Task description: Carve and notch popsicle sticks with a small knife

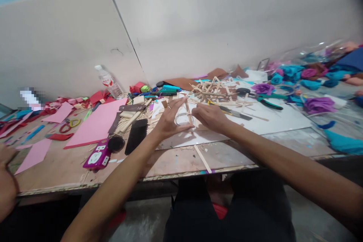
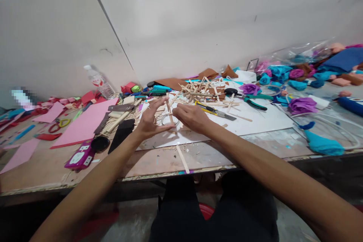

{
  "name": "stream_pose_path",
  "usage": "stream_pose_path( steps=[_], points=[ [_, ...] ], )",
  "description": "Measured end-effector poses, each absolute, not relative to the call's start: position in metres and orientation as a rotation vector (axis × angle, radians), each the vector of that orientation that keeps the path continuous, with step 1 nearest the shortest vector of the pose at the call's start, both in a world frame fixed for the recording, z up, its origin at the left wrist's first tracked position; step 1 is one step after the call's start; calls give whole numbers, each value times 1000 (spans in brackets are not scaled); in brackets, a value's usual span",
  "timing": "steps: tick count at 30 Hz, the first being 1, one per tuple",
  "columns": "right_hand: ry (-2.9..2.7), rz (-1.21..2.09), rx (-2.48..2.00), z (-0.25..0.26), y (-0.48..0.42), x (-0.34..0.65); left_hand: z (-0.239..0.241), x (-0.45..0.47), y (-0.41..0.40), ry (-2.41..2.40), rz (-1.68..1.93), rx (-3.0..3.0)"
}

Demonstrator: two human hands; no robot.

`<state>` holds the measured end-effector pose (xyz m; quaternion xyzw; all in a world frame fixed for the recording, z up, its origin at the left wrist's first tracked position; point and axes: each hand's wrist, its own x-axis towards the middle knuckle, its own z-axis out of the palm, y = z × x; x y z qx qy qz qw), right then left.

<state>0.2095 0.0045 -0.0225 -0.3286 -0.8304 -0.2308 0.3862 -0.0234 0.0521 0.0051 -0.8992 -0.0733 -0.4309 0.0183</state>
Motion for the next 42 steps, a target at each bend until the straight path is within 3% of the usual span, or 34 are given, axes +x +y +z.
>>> stream_pose_path(
  steps=[42],
  points=[
    [-2122, -705, -941, -20, -4, 205, 2, -21, 43, -208, -1411, -2874]
  ],
)
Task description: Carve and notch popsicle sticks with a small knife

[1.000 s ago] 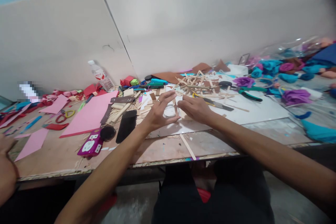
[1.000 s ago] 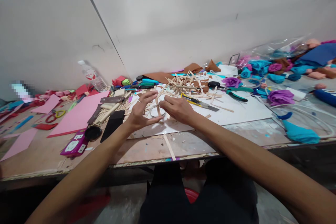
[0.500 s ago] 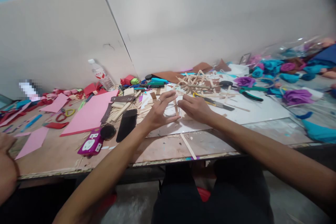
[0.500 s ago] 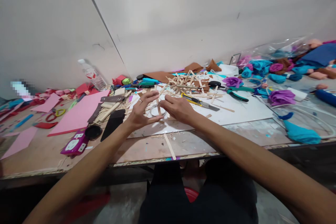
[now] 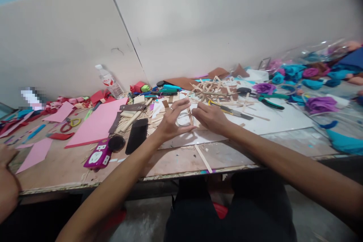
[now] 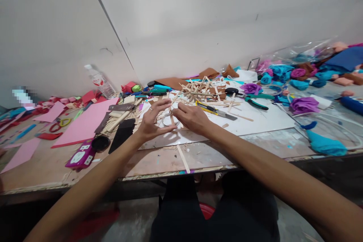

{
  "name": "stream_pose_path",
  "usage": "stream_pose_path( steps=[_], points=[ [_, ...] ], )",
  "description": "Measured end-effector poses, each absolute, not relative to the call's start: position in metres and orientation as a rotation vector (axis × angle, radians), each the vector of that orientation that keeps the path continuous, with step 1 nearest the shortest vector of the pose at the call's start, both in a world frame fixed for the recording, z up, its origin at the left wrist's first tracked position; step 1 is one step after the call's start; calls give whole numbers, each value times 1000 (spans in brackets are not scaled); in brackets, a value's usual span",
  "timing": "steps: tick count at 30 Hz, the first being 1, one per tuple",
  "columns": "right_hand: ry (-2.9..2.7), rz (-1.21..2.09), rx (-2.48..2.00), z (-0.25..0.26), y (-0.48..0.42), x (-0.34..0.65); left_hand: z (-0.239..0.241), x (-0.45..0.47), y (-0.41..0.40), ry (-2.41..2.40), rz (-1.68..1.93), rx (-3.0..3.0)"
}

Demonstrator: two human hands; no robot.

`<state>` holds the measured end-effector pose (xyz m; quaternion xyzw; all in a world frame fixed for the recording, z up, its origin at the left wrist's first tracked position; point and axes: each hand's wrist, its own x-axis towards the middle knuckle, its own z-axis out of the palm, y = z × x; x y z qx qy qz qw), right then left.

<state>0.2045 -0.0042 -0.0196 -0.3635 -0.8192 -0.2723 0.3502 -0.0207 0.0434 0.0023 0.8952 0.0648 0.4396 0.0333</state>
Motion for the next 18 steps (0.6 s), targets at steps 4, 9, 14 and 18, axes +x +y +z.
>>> stream_pose_path(
  steps=[4, 9, 14, 18],
  points=[
    [-2099, -692, -968, -23, -2, 204, 2, -19, 42, 247, 1397, 2748],
    [-2081, -671, -968, -25, -1, 203, 1, -18, 40, 283, 1400, 2746],
    [-2069, -649, -940, -21, -1, 205, 1, -18, 42, 262, 1364, 2778],
    [-2030, -608, -935, -20, 3, 207, -1, -15, 45, 395, 1325, 2609]
  ],
)
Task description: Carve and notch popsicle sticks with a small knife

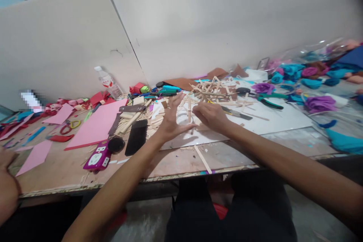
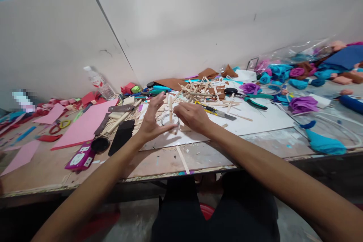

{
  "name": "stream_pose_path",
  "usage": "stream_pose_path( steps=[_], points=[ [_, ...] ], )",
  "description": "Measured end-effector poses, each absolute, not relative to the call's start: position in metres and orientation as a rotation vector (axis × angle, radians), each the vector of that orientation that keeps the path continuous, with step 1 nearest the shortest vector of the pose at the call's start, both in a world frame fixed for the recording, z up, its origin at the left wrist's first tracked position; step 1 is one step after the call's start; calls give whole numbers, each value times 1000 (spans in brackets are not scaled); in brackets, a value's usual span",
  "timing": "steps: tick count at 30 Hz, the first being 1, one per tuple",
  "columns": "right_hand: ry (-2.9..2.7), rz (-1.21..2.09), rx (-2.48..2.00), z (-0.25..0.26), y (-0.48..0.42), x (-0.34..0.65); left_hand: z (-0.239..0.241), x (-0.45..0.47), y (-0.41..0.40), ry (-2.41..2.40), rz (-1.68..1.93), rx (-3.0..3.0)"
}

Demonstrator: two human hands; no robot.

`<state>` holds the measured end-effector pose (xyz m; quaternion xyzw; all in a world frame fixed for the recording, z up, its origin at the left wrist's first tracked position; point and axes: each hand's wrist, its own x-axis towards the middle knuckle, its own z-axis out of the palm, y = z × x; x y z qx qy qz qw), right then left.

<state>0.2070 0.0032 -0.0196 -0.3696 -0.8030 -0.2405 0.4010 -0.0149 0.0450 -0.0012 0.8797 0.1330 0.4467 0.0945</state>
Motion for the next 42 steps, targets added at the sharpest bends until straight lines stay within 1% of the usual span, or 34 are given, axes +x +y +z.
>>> stream_pose_path(
  steps=[4, 6, 11, 16, 21, 24, 29, 35, 42],
  points=[
    [-1985, -575, -959, -18, 5, 209, -7, -11, 46, 659, 1275, 1984],
    [-1975, -567, -966, -18, 5, 210, -8, -9, 45, 716, 1199, 1821],
    [-2003, -521, -965, -20, 3, 207, -3, -4, 38, 712, 1007, 1734],
    [-2013, -393, -980, -16, 7, 213, 1, -3, 40, 729, 1065, 1641],
    [-1872, -289, -1205, -6, 25, 255, -6, -9, 52, 806, 1142, 1614],
    [-2028, -184, -1256, -12, 34, 270, -9, -10, 54, 842, 1151, 1647],
    [-2181, 17, -1310, -30, 44, 257, -9, -8, 54, 880, 1147, 1730],
    [-2013, 221, -1256, -27, 46, 253, -14, -10, 57, 924, 1146, 1810],
    [-1663, 560, -1007, -10, 27, 241, -14, -7, 51, 883, 1206, 2008]
  ],
)
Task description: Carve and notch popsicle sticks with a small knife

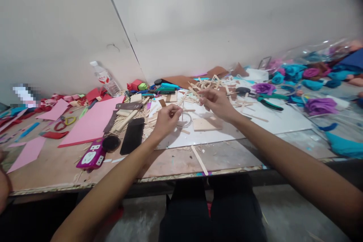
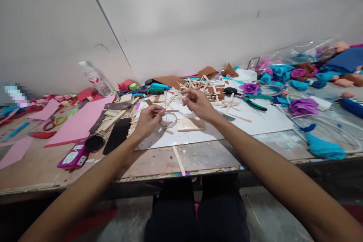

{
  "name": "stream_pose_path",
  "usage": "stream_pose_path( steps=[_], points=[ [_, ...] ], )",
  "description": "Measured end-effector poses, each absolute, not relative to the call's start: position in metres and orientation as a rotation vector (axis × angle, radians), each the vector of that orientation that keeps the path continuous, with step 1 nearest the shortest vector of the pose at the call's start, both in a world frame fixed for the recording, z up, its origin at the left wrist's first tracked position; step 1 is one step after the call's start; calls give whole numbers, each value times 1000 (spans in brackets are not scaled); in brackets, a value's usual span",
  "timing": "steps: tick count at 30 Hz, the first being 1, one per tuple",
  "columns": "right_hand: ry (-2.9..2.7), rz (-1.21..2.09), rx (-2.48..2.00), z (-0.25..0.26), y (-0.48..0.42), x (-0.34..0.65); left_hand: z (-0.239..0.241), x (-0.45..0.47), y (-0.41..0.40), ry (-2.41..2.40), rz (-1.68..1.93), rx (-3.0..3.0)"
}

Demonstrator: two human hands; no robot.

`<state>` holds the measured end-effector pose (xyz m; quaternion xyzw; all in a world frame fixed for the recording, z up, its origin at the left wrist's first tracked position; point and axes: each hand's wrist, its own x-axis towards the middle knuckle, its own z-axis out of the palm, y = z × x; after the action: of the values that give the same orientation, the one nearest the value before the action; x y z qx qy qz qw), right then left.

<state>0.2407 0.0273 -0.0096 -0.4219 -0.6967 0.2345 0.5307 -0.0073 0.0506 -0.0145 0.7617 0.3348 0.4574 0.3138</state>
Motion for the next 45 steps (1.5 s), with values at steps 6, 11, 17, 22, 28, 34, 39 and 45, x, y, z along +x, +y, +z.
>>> stream_pose_path(
  steps=[6, 11, 17, 22, 28, 34, 39, 45],
  points=[
    [-1552, 791, -831, 1, 7, 214, -10, -13, 43, 859, 1297, 2320],
    [-1477, 920, -771, 2, 2, 207, -11, -15, 46, 819, 1342, 2572],
    [-1418, 994, -756, -1, 2, 205, -13, -13, 48, 771, 1368, 2788],
    [-1375, 1009, -746, -2, 2, 205, -11, -13, 45, 760, 1392, 2892],
    [-1349, 1037, -738, 0, 0, 204, -13, -14, 47, 762, 1409, 2954],
    [-1310, 1116, -764, -1, 0, 201, -11, -14, 46, 784, 1418, 3024],
    [-1252, 1246, -802, 0, -1, 199, -13, -15, 46, 812, 1379, 3094],
    [-1229, 1363, -808, 3, -5, 198, -19, -17, 49, 847, 1362, 3119]
  ],
)
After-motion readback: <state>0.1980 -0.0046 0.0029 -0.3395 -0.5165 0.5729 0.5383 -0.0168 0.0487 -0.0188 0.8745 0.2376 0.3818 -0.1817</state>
